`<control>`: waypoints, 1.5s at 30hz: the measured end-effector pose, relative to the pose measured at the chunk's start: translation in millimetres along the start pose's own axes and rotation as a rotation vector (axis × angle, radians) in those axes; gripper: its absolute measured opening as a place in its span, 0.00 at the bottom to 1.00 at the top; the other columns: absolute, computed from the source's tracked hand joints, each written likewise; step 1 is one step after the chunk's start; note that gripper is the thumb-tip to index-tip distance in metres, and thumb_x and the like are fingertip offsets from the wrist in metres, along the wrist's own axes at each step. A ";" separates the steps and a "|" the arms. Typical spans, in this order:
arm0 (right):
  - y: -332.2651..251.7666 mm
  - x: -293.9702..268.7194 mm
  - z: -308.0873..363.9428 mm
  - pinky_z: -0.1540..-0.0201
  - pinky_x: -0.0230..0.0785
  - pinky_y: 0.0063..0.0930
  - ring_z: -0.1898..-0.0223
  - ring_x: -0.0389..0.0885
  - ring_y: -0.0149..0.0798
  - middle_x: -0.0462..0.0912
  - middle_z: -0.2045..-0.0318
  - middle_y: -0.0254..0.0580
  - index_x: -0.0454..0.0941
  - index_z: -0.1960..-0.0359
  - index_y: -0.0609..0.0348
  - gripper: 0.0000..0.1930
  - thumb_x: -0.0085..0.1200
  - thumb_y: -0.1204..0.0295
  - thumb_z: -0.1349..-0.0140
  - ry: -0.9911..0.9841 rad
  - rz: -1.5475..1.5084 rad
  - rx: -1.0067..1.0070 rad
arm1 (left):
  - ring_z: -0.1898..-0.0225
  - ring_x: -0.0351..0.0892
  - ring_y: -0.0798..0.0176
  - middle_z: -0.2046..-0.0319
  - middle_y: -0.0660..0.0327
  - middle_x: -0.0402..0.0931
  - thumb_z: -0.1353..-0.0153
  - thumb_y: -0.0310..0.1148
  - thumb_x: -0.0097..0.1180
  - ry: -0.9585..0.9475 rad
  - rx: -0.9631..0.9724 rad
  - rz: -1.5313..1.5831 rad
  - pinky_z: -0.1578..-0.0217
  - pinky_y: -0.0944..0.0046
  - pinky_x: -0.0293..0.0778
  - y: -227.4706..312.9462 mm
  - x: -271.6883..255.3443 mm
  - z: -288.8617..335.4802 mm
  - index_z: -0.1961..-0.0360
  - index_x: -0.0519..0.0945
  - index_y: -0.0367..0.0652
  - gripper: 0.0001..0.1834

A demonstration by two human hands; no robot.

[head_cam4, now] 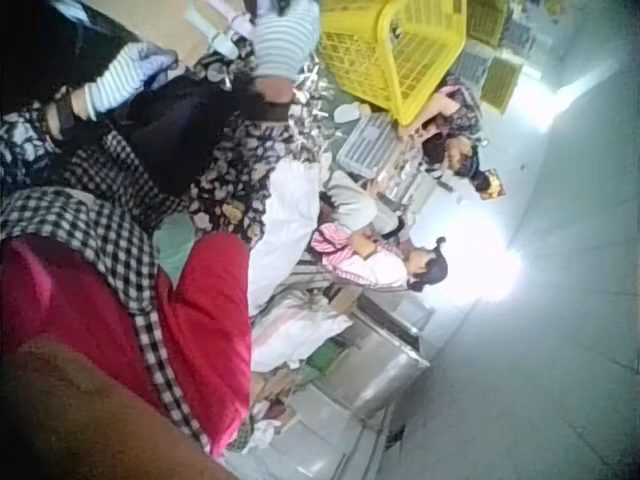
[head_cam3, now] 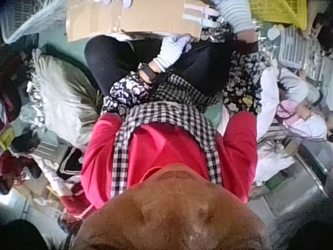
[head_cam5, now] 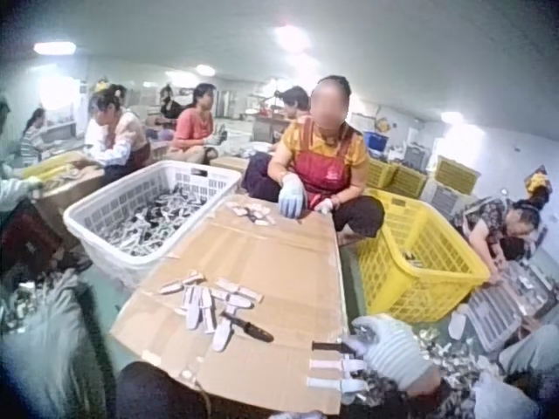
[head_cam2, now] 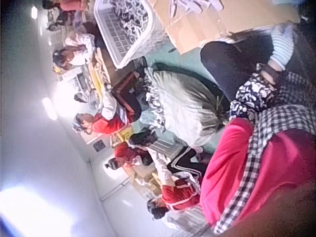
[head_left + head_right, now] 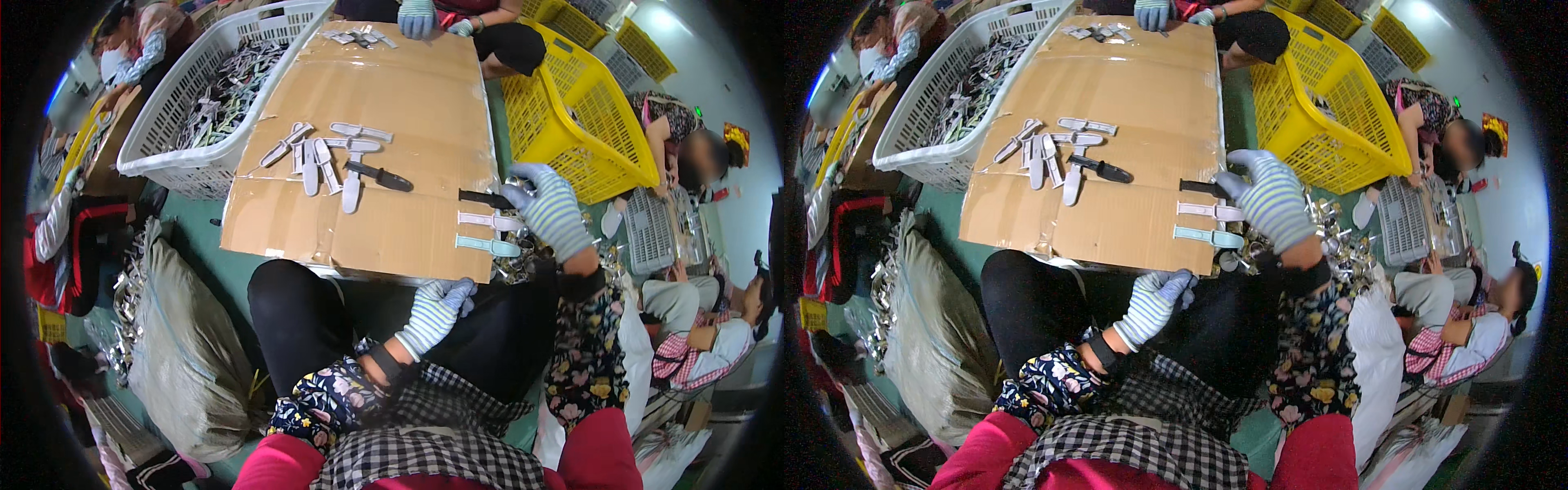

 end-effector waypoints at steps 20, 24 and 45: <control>-31.8 -13.4 -11.7 0.63 0.72 0.28 0.68 0.81 0.35 0.83 0.70 0.45 0.79 0.63 0.66 0.13 0.61 0.70 0.48 -0.035 -0.550 -0.021 | 0.80 0.69 0.74 0.78 0.65 0.76 0.36 0.32 0.51 -0.020 -0.019 0.022 0.77 0.73 0.65 -4.3 4.1 -2.1 0.67 0.79 0.36 0.10; 48.3 -1.2 -10.2 0.62 0.70 0.23 0.68 0.79 0.30 0.84 0.71 0.40 0.81 0.64 0.65 0.11 0.62 0.72 0.49 -0.029 -0.622 0.224 | 0.78 0.72 0.73 0.76 0.64 0.77 0.36 0.34 0.52 -0.036 -0.003 0.016 0.76 0.74 0.67 -4.7 0.5 -4.1 0.67 0.79 0.37 0.10; 79.0 63.0 -37.0 0.63 0.71 0.22 0.70 0.78 0.28 0.83 0.71 0.38 0.82 0.65 0.66 0.10 0.62 0.74 0.49 -0.140 -0.739 0.356 | 0.76 0.74 0.71 0.73 0.62 0.78 0.36 0.33 0.51 -0.008 0.009 -0.054 0.72 0.71 0.71 -1.5 4.4 -3.1 0.67 0.79 0.36 0.10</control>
Point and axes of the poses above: each hand's wrist, its own z-axis away from the middle knuckle, its own x-axis out of the palm, y = z × x, the point moved 4 cm from there along -z, towards the middle knuckle
